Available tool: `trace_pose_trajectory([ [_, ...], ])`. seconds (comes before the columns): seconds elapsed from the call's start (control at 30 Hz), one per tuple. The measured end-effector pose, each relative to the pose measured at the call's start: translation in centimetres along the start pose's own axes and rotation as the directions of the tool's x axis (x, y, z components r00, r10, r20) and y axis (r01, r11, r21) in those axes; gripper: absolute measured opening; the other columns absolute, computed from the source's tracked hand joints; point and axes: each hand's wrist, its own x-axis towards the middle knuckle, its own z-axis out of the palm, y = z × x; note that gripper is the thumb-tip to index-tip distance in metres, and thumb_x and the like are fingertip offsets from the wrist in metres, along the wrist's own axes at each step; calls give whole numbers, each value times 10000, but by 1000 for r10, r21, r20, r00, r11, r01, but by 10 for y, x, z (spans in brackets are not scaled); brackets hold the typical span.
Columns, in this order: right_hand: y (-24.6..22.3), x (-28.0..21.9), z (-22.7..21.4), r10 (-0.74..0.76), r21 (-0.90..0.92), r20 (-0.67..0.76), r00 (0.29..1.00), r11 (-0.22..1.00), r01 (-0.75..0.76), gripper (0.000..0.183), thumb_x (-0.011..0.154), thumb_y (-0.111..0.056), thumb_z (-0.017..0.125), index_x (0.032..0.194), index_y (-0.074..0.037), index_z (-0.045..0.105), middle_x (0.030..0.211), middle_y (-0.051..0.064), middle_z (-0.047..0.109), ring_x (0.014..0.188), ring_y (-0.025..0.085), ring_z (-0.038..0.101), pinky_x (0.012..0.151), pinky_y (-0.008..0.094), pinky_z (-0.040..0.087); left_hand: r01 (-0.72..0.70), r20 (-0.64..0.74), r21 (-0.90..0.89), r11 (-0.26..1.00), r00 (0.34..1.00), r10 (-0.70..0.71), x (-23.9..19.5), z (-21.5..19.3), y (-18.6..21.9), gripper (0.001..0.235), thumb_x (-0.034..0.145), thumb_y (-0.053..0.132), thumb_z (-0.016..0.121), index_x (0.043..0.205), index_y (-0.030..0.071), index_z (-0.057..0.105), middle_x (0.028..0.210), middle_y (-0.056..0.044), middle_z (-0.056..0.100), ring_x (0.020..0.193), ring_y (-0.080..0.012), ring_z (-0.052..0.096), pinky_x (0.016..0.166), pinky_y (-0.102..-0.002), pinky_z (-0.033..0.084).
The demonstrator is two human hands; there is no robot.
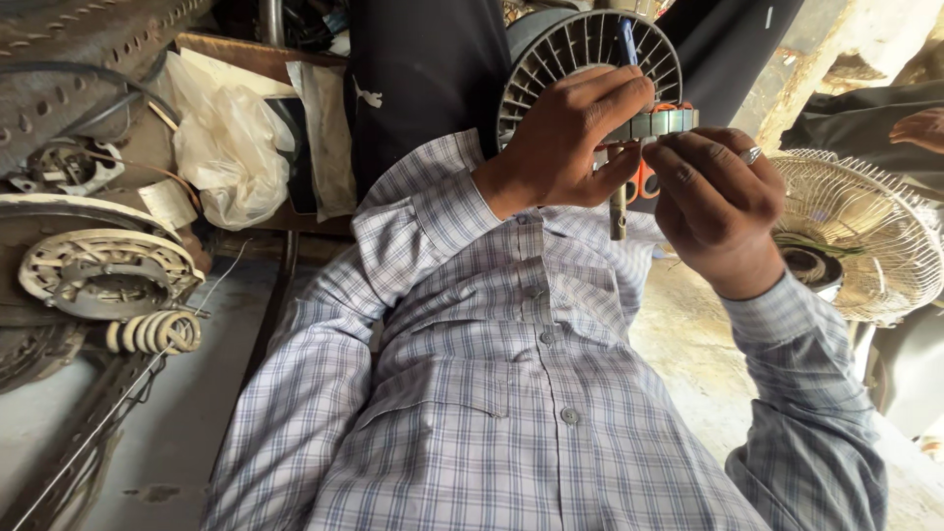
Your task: The person repairs a fan motor by using scissors to cut and strip wires, then manually twists and connects the wires to the motor's copper coil windings.
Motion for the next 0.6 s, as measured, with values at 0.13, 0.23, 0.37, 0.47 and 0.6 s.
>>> trace_pose_trajectory([
  [0.13, 3, -10, 12, 66, 25, -46, 997, 998, -65, 250, 910, 121, 757, 1140, 26, 781, 1058, 157, 743, 984, 286, 740, 794, 338, 607, 9, 2, 4, 1000, 1000, -9, -2, -1, -2, 443, 961, 301, 713, 1218, -39, 590, 1135, -171, 662, 1005, -310, 700, 902, -417, 595],
  [0.23, 6, -17, 18, 161, 66, -77, 984, 986, -156, 165, 985, 114, 825, 1093, -7, 793, 1006, 122, 741, 890, 240, 737, 787, 328, 603, -22, -32, 8, 1000, 999, 23, -3, 2, -4, 471, 979, 323, 719, 1221, -57, 581, 1147, -189, 656, 1016, -327, 697, 902, -419, 595],
  [0.37, 13, -15, 18, 245, 220, -146, 959, 953, -210, 174, 831, 22, 886, 956, 8, 767, 939, 152, 717, 914, 284, 708, 857, 408, 556, -58, 15, 28, 998, 998, 57, -6, 1, -2, 441, 956, 335, 648, 1178, -44, 603, 1103, -213, 658, 979, -333, 696, 877, -444, 579],
  [0.47, 21, -21, 32, 369, 514, -201, 908, 828, -223, 259, 773, -69, 880, 956, 32, 726, 1020, 189, 697, 1021, 305, 700, 987, 455, 569, -97, 11, 39, 995, 995, 96, -8, -4, -1, 424, 1008, 339, 573, 1203, -37, 597, 1132, -211, 646, 1038, -338, 685, 945, -447, 580],
  [0.6, 22, -50, 53, 546, 737, -162, 822, 621, -268, 217, 886, -92, 902, 1028, 2, 765, 1133, 165, 729, 1135, 283, 722, 1006, 388, 605, -27, 109, -3, 1000, 994, 27, -10, -7, 3, 421, 1043, 355, 544, 1170, -39, 619, 1060, -183, 651, 961, -310, 683, 871, -451, 577],
])
